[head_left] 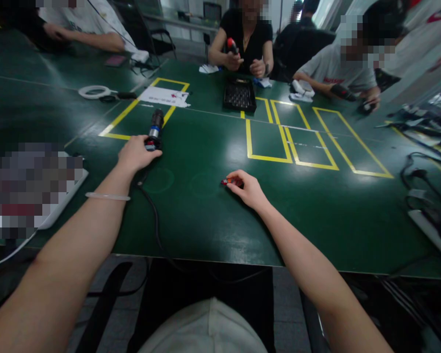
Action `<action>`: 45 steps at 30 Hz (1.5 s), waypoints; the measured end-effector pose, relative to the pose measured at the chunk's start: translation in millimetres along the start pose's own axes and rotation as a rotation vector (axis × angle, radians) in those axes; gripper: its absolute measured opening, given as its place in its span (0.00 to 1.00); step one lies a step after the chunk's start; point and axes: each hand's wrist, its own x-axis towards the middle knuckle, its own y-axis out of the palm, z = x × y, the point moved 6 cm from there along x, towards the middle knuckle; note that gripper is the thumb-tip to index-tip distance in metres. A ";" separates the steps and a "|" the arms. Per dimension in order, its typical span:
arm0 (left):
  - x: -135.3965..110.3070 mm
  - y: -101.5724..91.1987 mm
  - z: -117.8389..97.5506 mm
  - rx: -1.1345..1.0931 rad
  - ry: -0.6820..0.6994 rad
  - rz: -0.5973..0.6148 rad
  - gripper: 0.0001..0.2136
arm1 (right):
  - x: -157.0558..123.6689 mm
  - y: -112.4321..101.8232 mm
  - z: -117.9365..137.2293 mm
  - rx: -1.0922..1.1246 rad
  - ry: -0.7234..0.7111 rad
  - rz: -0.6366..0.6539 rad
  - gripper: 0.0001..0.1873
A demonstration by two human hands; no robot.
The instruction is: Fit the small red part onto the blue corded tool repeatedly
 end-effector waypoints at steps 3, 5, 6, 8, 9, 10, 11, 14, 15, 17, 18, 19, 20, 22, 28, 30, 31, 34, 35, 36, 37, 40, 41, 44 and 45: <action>-12.9 10.3 -35.2 0.005 0.109 -0.015 0.31 | -0.1 -0.6 -0.2 -0.006 -0.012 -0.003 0.09; -25.0 17.9 -60.3 0.009 0.175 0.007 0.31 | -0.3 -2.3 0.7 -0.016 -0.023 -0.020 0.09; -32.4 21.4 -73.5 0.016 0.207 0.027 0.31 | -0.4 -3.4 1.1 -0.022 -0.026 -0.032 0.09; -48.9 26.8 -100.0 0.035 0.262 0.067 0.32 | -0.5 -4.7 1.5 -0.025 -0.018 -0.044 0.08; -57.8 28.7 -113.3 0.041 0.294 0.081 0.32 | -0.5 -5.2 1.5 -0.027 -0.012 -0.050 0.08; -66.6 30.3 -125.8 0.045 0.323 0.093 0.32 | -0.5 -5.7 1.5 -0.028 -0.006 -0.055 0.08; -75.1 31.8 -137.5 0.046 0.353 0.102 0.32 | -0.4 -6.2 1.5 -0.029 0.000 -0.062 0.09; -98.1 36.4 -165.6 0.038 0.443 0.121 0.29 | 0.0 -7.7 1.7 -0.027 0.011 -0.079 0.09; -104.5 37.8 -172.5 0.032 0.471 0.124 0.29 | 0.1 -8.3 1.9 -0.022 0.011 -0.085 0.09; -115.1 40.3 -182.7 0.022 0.522 0.124 0.28 | 0.4 -9.8 2.3 -0.012 0.009 -0.101 0.09; -119.2 41.3 -186.2 0.020 0.542 0.123 0.28 | 0.5 -10.4 2.5 -0.009 0.006 -0.108 0.09; -122.5 42.2 -188.9 0.019 0.557 0.122 0.28 | 0.6 -10.7 2.6 -0.011 0.002 -0.112 0.08; -125.1 43.0 -190.8 0.019 0.570 0.125 0.28 | 0.8 -10.6 2.7 -0.016 -0.003 -0.113 0.08; -128.4 44.4 -193.0 0.019 0.584 0.135 0.29 | 1.2 -9.0 3.0 -0.038 -0.019 -0.103 0.06; -129.7 44.8 -194.3 0.001 0.590 0.131 0.27 | 1.4 -1.8 2.5 -0.157 -0.046 -0.045 0.02; -129.5 44.2 -194.5 0.004 0.587 0.133 0.27 | 0.9 -2.8 2.4 -0.172 -0.053 -0.047 0.02; -129.4 43.9 -194.8 0.005 0.585 0.136 0.27 | 0.6 -3.8 2.6 -0.169 -0.058 -0.052 0.02; -129.7 42.5 -195.9 0.002 0.578 0.149 0.26 | 0.2 -5.7 2.6 -0.153 -0.057 -0.065 0.03; -129.8 42.0 -196.3 0.001 0.576 0.151 0.26 | 0.2 -5.7 2.6 -0.152 -0.051 -0.069 0.03; -130.0 41.6 -196.6 0.001 0.576 0.152 0.26 | 0.2 -5.5 2.7 -0.154 -0.045 -0.074 0.03; -130.2 41.3 -196.8 0.002 0.577 0.152 0.26 | 0.2 -5.2 3.0 -0.159 -0.041 -0.079 0.03; -131.0 41.0 -196.8 0.002 0.584 0.149 0.26 | -0.1 -3.8 5.3 -0.169 -0.051 -0.086 0.05; -131.3 41.0 -196.9 0.002 0.588 0.148 0.26 | -0.2 -3.7 5.9 -0.172 -0.057 -0.086 0.05; -131.7 41.5 -197.7 0.014 0.586 0.146 0.26 | -0.6 -4.0 6.9 -0.188 -0.064 -0.085 0.05; -131.7 41.8 -198.5 0.022 0.583 0.144 0.26 | -0.6 -4.1 6.9 -0.197 -0.063 -0.085 0.05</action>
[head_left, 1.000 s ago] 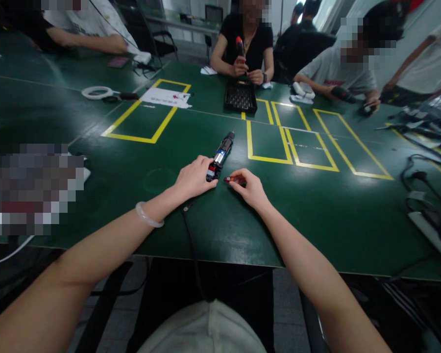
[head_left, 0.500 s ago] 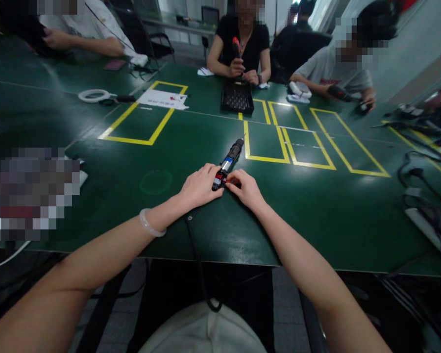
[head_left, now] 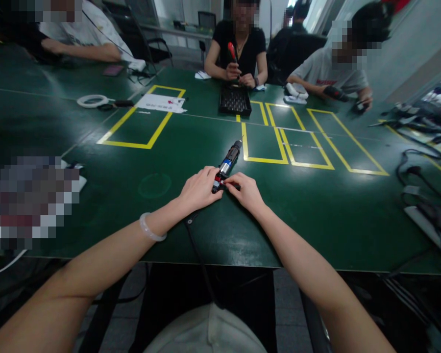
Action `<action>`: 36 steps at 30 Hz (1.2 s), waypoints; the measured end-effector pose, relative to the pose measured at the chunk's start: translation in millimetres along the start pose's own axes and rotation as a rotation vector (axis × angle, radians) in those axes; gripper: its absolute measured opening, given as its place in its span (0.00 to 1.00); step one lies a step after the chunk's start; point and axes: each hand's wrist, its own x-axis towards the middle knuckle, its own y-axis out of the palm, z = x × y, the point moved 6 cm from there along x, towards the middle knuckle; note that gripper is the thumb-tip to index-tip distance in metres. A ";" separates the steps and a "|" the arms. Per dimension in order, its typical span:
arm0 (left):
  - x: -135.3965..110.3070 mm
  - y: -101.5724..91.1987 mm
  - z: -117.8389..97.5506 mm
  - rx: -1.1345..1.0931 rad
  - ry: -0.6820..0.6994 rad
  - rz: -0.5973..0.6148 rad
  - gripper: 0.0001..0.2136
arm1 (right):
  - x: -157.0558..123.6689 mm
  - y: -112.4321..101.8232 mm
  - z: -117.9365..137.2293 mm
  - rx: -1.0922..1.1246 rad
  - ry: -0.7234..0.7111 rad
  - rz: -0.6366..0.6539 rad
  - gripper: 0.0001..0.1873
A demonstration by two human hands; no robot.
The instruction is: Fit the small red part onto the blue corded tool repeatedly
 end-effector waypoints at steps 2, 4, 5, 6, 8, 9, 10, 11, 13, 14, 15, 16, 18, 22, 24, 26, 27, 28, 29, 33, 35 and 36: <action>1.6 0.3 -1.4 0.024 -0.011 -0.006 0.24 | 0.0 -0.2 0.0 -0.014 0.001 -0.001 0.06; 3.8 0.3 -2.1 0.058 -0.029 -0.019 0.24 | 0.1 -0.2 0.5 -0.019 0.000 -0.008 0.06; 4.8 0.3 -1.9 0.078 -0.041 -0.024 0.24 | 0.0 0.0 1.0 -0.017 -0.003 -0.009 0.06; 5.7 0.4 -1.3 0.098 -0.052 -0.026 0.23 | -0.1 0.3 1.6 -0.012 -0.007 -0.008 0.06; 6.7 0.1 0.2 0.135 -0.064 -0.028 0.23 | -0.5 1.6 3.0 0.009 -0.013 0.008 0.07; 7.0 -0.3 1.1 0.151 -0.066 -0.027 0.23 | -0.9 2.3 3.6 0.024 -0.016 0.019 0.08; 7.0 -0.9 1.8 0.167 -0.065 -0.027 0.23 | -1.2 3.1 4.2 0.042 -0.019 0.033 0.09; 6.9 -1.7 2.4 0.186 -0.062 -0.027 0.23 | -1.6 3.8 4.5 0.061 -0.020 0.046 0.09; 6.5 -3.5 2.9 0.233 -0.050 -0.033 0.22 | -2.4 4.7 4.5 0.099 -0.021 0.067 0.10; 6.3 -4.4 3.3 0.261 -0.043 -0.038 0.22 | -2.6 4.8 4.0 0.114 -0.019 0.071 0.11; 6.1 -5.2 4.2 0.291 -0.037 -0.045 0.23 | -2.6 4.4 2.9 0.126 -0.014 0.070 0.11; 5.8 -5.9 6.2 0.318 -0.036 -0.053 0.23 | -2.6 4.1 1.6 0.134 -0.008 0.069 0.10; 5.4 -7.2 14.9 0.356 -0.052 -0.059 0.25 | -2.1 2.8 -1.7 0.141 0.008 0.060 0.10; 4.6 -13.1 55.0 0.358 -0.143 -0.054 0.25 | -1.4 0.0 -6.3 0.142 0.024 0.040 0.10; 4.0 -18.2 84.0 0.342 -0.205 -0.048 0.26 | -1.3 -0.2 -6.8 0.141 0.024 0.040 0.09; 2.9 -24.2 115.5 0.326 -0.272 -0.044 0.26 | -1.3 0.0 -6.6 0.138 0.023 0.041 0.08; 1.9 -27.7 131.6 0.320 -0.314 -0.046 0.27 | -1.3 0.1 -6.5 0.135 0.022 0.041 0.08; 0.6 -31.5 147.3 0.315 -0.356 -0.050 0.27 | -1.3 0.2 -6.4 0.131 0.020 0.042 0.08; -1.1 -35.5 162.4 0.311 -0.401 -0.055 0.27 | -1.2 0.4 -6.2 0.126 0.019 0.043 0.08; -11.6 -49.7 213.2 0.284 -0.567 -0.047 0.27 | -1.2 0.9 -6.2 0.113 0.014 0.051 0.07; -18.3 -56.2 231.7 0.271 -0.625 -0.061 0.27 | -1.4 0.9 -6.7 0.111 0.021 0.053 0.06; -21.7 -59.2 239.4 0.268 -0.647 -0.076 0.27 | -1.6 0.9 -7.0 0.110 0.026 0.054 0.06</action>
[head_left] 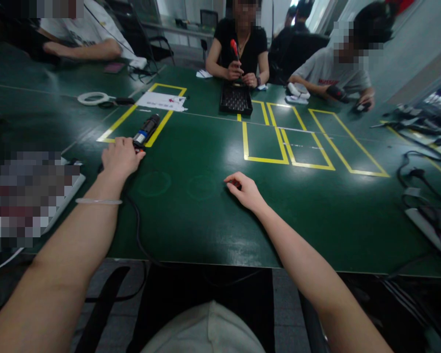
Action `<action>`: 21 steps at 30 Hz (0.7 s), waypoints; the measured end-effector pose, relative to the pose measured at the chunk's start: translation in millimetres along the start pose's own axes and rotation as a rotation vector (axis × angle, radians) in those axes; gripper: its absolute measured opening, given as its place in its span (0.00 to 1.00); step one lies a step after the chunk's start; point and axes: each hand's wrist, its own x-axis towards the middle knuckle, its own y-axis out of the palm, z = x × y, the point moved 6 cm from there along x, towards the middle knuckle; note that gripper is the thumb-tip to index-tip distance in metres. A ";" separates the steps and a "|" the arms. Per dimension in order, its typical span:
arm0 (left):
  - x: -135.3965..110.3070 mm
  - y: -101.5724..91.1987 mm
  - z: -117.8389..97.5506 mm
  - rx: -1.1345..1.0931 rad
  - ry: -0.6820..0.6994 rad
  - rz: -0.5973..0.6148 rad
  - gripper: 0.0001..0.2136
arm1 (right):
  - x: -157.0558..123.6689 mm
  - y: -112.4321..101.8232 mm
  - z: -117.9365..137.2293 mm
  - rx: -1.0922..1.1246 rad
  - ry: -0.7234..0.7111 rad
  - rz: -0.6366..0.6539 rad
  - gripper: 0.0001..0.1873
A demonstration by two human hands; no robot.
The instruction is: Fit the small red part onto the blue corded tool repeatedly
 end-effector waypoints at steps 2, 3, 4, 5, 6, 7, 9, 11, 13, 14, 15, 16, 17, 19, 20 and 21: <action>2.9 -0.9 14.8 -0.006 -0.044 -0.027 0.27 | -0.2 0.1 -0.2 -0.002 0.005 0.002 0.06; 3.7 -1.0 20.6 -0.006 -0.062 -0.039 0.27 | -0.2 0.2 -0.1 -0.003 0.004 0.004 0.06; 4.2 -1.0 25.1 -0.006 -0.075 -0.051 0.28 | -0.2 0.2 0.0 -0.005 0.003 0.004 0.06; 4.3 -1.4 28.2 -0.008 -0.084 -0.068 0.28 | -0.1 0.3 0.1 -0.006 0.001 0.006 0.06; 4.1 -2.3 30.0 -0.011 -0.086 -0.089 0.28 | -0.1 0.4 0.1 -0.006 0.000 0.007 0.06; 3.7 -3.8 30.6 -0.013 -0.087 -0.116 0.29 | 0.0 0.6 0.0 -0.007 -0.001 0.008 0.06; 2.3 -7.8 30.0 -0.014 -0.092 -0.169 0.29 | -0.1 0.8 -0.4 -0.008 -0.001 0.008 0.07; 1.3 -10.6 28.1 -0.009 -0.101 -0.186 0.27 | -0.3 0.7 -0.4 -0.007 -0.005 0.005 0.07; 1.0 -10.9 25.6 -0.001 -0.103 -0.160 0.24 | -0.5 0.5 0.1 -0.005 -0.011 0.004 0.07; 0.9 -10.9 24.3 0.005 -0.102 -0.145 0.23 | -0.5 0.3 0.5 -0.005 -0.012 0.004 0.07; 0.8 -11.0 23.6 0.010 -0.106 -0.135 0.22 | -0.4 0.2 0.8 -0.005 -0.013 0.005 0.07; 0.5 -11.3 23.5 0.015 -0.116 -0.129 0.21 | -0.4 0.1 1.0 -0.006 -0.013 0.006 0.07; 0.1 -11.8 23.6 0.021 -0.128 -0.125 0.20 | -0.3 0.0 1.2 -0.007 -0.013 0.008 0.07; -1.2 -13.3 24.5 0.027 -0.157 -0.122 0.19 | -0.1 0.0 1.2 -0.011 -0.013 0.012 0.07; -2.2 -15.1 24.5 0.024 -0.167 -0.135 0.19 | -0.1 0.0 1.1 -0.014 -0.013 0.014 0.07; -3.4 -17.9 23.3 0.011 -0.163 -0.161 0.18 | -0.1 0.1 1.0 -0.016 -0.013 0.016 0.07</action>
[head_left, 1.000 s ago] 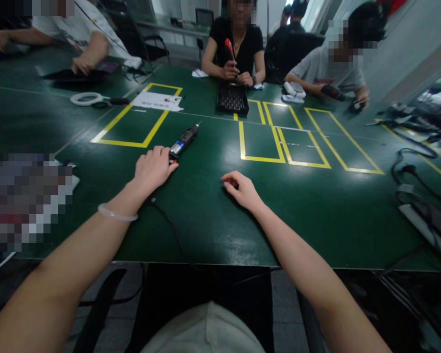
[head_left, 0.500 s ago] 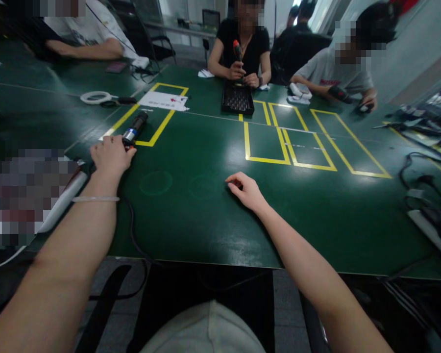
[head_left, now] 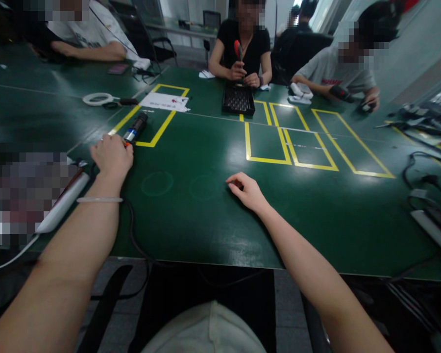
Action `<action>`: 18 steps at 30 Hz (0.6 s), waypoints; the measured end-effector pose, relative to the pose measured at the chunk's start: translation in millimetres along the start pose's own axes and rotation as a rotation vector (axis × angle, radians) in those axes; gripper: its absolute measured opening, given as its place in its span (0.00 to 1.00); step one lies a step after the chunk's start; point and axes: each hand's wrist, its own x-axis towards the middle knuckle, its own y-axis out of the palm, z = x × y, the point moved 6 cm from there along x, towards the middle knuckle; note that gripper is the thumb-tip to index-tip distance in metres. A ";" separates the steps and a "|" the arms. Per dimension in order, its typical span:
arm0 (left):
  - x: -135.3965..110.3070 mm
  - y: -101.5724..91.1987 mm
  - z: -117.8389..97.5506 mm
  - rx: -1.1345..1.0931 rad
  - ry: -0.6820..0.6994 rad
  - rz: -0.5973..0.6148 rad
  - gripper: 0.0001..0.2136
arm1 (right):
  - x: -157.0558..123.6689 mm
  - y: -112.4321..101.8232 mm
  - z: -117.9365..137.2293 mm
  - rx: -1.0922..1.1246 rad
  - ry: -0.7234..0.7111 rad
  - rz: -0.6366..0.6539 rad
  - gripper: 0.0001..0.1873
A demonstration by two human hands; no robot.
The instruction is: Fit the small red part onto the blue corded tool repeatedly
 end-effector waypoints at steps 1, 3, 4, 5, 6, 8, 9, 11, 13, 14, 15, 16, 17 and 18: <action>-1.2 -4.0 -2.3 -0.033 0.011 -0.036 0.18 | 0.0 0.0 0.0 -0.002 0.001 0.000 0.07; -5.4 -13.3 -12.0 -0.167 0.049 -0.110 0.18 | 0.0 -0.1 0.5 0.003 0.006 0.000 0.07; -8.8 -17.0 -20.9 -0.277 0.089 -0.114 0.18 | 0.1 0.0 1.1 0.011 0.010 0.000 0.07; -13.3 -19.3 -32.6 -0.415 0.138 -0.083 0.18 | 0.2 0.0 1.6 0.024 0.015 0.001 0.07; -19.6 -20.4 -47.4 -0.566 0.194 -0.011 0.17 | 0.3 0.0 2.2 0.040 0.021 0.001 0.07; -39.0 -22.2 -84.3 -0.861 0.322 0.206 0.17 | 0.6 0.6 2.6 0.093 0.040 0.007 0.08; -52.1 -23.6 -104.0 -0.949 0.388 0.331 0.18 | 0.7 1.1 2.3 0.133 0.054 0.011 0.08; -79.8 -28.2 -137.7 -1.018 0.494 0.514 0.19 | 0.7 3.5 1.1 0.245 0.090 0.035 0.10; -105.7 -32.0 -162.9 -1.072 0.592 0.660 0.21 | 0.3 7.8 1.1 0.377 0.120 0.078 0.13; -116.8 -32.3 -171.8 -1.091 0.637 0.722 0.23 | -0.1 10.3 2.2 0.434 0.125 0.104 0.14; -126.1 -31.3 -178.1 -1.101 0.676 0.771 0.24 | -0.5 13.0 4.0 0.476 0.123 0.130 0.16; -133.8 -28.8 -182.5 -1.101 0.711 0.810 0.25 | -1.1 15.5 6.4 0.504 0.115 0.155 0.19; -139.9 -25.3 -185.3 -1.096 0.743 0.838 0.26 | -1.7 17.8 9.2 0.512 0.100 0.175 0.20; -144.9 -21.3 -187.0 -1.086 0.774 0.857 0.26 | -2.3 19.7 11.9 0.509 0.083 0.189 0.21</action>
